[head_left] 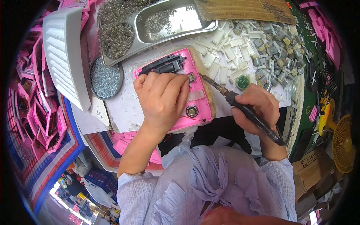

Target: Assembling and soldering internal components of a pink electronic toy housing.

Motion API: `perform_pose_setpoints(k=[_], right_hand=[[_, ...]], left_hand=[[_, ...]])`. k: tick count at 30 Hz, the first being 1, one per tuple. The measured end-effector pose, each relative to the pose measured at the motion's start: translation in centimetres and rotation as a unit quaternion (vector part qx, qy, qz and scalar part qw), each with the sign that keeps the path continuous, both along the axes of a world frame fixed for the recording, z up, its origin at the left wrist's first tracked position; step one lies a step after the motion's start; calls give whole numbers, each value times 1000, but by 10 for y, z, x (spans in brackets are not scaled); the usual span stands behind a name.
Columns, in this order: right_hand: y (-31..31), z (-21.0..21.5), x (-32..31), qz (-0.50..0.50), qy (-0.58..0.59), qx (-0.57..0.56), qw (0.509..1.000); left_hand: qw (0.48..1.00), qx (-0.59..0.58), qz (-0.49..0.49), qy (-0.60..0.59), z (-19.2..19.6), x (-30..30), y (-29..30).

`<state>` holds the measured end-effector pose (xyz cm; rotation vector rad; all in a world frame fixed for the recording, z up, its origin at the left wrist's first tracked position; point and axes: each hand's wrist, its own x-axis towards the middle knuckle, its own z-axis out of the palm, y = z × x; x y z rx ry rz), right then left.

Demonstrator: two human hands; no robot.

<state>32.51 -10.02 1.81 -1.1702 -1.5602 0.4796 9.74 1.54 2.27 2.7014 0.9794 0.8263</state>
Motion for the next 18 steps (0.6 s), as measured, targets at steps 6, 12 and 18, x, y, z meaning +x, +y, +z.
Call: perform_pose_setpoints(k=[6, 12, 18], right_hand=[[1, 0, -2, -1, 2, 6, 1000], [1, 1, -2, 0, 4, -7, 1000], [1, 0, -1, 0, 4, -1, 1000]], left_hand=[[1000, 5, 2, -5, -1, 0, -1], [1000, 5, 4, -6, 0, 0, -1], [1000, 7, 4, -5, 2, 1, -1]])
